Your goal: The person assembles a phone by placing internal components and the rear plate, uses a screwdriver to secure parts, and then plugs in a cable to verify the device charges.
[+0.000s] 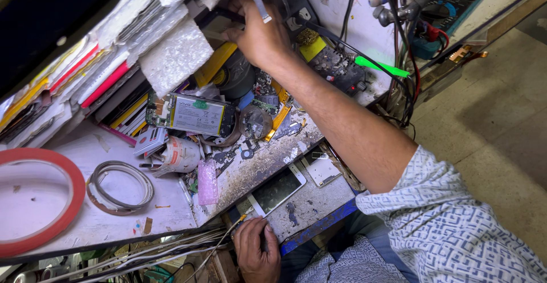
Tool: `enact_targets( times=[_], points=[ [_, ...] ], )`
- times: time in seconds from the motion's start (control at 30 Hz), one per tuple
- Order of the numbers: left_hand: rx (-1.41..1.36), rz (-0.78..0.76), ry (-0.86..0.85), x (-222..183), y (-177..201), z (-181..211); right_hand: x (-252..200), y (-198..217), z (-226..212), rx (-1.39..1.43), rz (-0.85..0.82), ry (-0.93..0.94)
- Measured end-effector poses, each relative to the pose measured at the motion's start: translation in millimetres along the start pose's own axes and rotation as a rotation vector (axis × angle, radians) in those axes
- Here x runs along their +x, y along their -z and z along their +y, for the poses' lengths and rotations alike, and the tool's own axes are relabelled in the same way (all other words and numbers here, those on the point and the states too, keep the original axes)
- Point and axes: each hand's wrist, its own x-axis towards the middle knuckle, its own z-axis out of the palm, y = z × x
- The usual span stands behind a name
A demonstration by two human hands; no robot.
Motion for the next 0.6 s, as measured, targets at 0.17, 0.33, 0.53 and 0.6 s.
enact_targets(
  times=[0.17,0.33,0.53,0.6],
  points=[
    [0.011,-0.055,0.018,0,3,1,5,-23,4,0.68,0.163,0.11],
    [-0.022,-0.023,0.021,0,4,2,-6,-8,-11,0.87,0.378,-0.118],
    [-0.035,-0.019,0.037,0,4,3,-1,-12,4,1.265,0.588,-0.152],
    [-0.047,-0.004,0.033,1,5,3,-3,-7,3,1.413,0.579,-0.308]
  ],
)
